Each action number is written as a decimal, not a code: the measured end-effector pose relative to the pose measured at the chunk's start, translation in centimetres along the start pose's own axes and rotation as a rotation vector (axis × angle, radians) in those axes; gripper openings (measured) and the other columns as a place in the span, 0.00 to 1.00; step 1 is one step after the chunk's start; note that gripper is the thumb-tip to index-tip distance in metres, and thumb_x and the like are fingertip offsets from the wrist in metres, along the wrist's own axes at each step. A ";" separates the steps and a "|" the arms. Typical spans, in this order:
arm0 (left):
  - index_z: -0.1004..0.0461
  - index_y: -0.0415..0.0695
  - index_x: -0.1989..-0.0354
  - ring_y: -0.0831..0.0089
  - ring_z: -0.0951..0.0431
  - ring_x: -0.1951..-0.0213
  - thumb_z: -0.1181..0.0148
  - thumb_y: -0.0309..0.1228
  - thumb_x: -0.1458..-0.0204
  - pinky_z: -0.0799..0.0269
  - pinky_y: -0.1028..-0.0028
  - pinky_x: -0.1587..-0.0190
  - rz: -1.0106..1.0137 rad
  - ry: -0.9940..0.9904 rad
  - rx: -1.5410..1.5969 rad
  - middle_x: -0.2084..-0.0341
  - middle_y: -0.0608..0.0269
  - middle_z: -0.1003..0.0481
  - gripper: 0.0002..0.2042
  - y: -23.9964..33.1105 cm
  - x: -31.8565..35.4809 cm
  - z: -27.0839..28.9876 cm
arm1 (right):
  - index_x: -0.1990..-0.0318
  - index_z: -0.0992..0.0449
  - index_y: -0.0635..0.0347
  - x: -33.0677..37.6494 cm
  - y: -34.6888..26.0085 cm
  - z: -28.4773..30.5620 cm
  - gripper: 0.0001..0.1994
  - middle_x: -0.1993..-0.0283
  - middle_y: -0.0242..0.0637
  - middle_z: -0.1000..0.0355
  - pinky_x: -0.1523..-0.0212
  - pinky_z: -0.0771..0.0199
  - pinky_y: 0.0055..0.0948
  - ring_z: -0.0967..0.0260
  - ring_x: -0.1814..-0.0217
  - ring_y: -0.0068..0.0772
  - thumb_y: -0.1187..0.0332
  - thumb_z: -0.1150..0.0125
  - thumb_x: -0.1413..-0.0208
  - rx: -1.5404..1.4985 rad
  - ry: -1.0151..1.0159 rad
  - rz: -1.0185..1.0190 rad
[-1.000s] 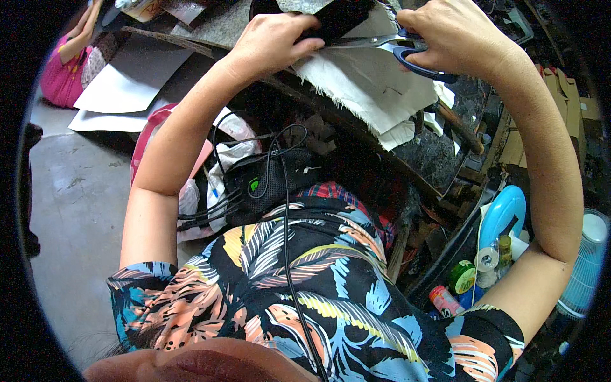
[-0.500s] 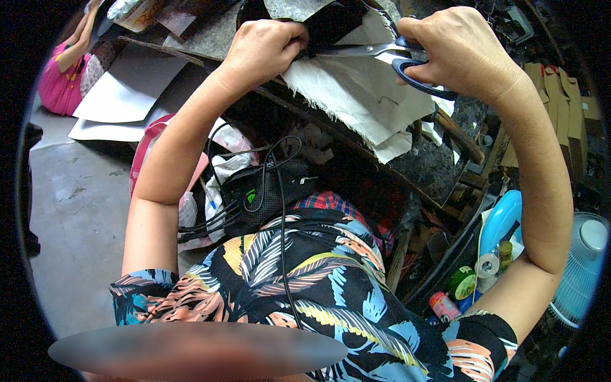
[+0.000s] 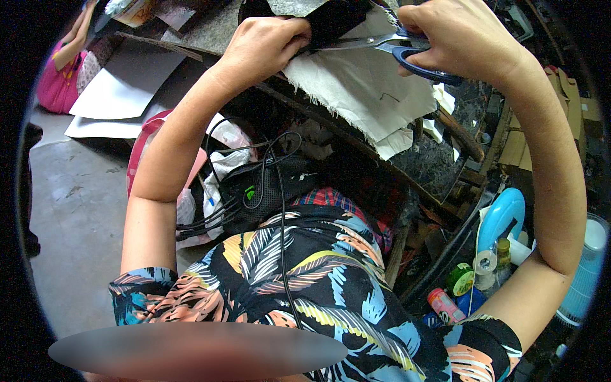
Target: The person aligns a white fabric piece to the interior of a black bag and trims excess fabric with scissors. They repeatedly adjust the fabric and cut along the bag's edge to fit the lining.
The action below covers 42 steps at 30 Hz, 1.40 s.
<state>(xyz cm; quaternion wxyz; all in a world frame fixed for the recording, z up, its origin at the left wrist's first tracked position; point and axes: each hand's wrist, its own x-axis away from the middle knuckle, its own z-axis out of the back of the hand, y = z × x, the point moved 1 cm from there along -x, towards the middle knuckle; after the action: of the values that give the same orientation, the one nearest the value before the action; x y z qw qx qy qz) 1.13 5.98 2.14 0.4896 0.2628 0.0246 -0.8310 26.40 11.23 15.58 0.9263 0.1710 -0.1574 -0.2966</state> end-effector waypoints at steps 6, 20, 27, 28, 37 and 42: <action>0.22 0.46 0.68 0.58 0.18 0.67 0.41 0.30 0.50 0.22 0.61 0.62 -0.046 -0.022 0.051 0.76 0.57 0.21 0.04 0.1 0.5 0.7 | 0.60 0.26 0.52 1.0 0.1 -1.1 0.28 0.76 0.33 0.26 0.61 0.26 0.35 0.26 0.71 0.33 0.45 0.22 0.62 -0.042 0.044 -0.049; 0.23 0.44 0.68 0.54 0.19 0.66 0.43 0.30 0.49 0.24 0.58 0.60 -0.047 -0.023 0.029 0.75 0.53 0.22 0.05 -0.6 -0.1 -0.3 | 0.57 0.25 0.50 0.6 -0.6 -1.2 0.22 0.77 0.32 0.26 0.58 0.22 0.33 0.26 0.72 0.30 0.62 0.21 0.60 0.204 0.175 0.235; 0.22 0.43 0.66 0.53 0.19 0.65 0.42 0.36 0.45 0.24 0.59 0.59 -0.008 -0.011 0.042 0.73 0.53 0.21 0.09 -0.3 0.2 -0.6 | 0.61 0.25 0.53 1.4 -1.9 -1.3 0.17 0.79 0.34 0.26 0.62 0.22 0.34 0.24 0.75 0.33 0.67 0.23 0.57 0.145 0.130 0.146; 0.21 0.43 0.64 0.53 0.19 0.64 0.42 0.39 0.45 0.24 0.59 0.58 0.019 -0.020 0.105 0.72 0.52 0.21 0.11 -0.4 0.3 -0.4 | 0.61 0.25 0.53 1.5 -1.8 -1.1 0.16 0.77 0.35 0.25 0.62 0.22 0.35 0.24 0.73 0.34 0.63 0.25 0.55 0.114 0.117 0.125; 0.26 0.45 0.44 0.53 0.30 0.43 0.37 0.47 0.46 0.32 0.61 0.41 -0.205 -0.201 0.098 0.44 0.53 0.28 0.25 0.9 4.1 1.1 | 0.62 0.25 0.56 3.9 -1.6 -1.9 0.15 0.73 0.40 0.23 0.61 0.24 0.40 0.21 0.67 0.42 0.56 0.32 0.48 -0.091 0.006 -0.143; 0.36 0.54 0.32 0.52 0.40 0.34 0.40 0.41 0.44 0.45 0.56 0.31 -0.265 -0.302 0.013 0.30 0.63 0.41 0.30 1.6 5.8 0.5 | 0.65 0.27 0.57 4.2 -2.5 -4.0 0.22 0.76 0.40 0.26 0.66 0.26 0.39 0.24 0.73 0.40 0.47 0.31 0.49 -0.159 0.078 -0.170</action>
<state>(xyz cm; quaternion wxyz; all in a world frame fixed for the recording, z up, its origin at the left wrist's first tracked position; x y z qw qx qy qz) 0.03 0.36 0.26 0.3724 0.1329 -0.0200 -0.9183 29.98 7.63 11.78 0.9139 0.1210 -0.0821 -0.3787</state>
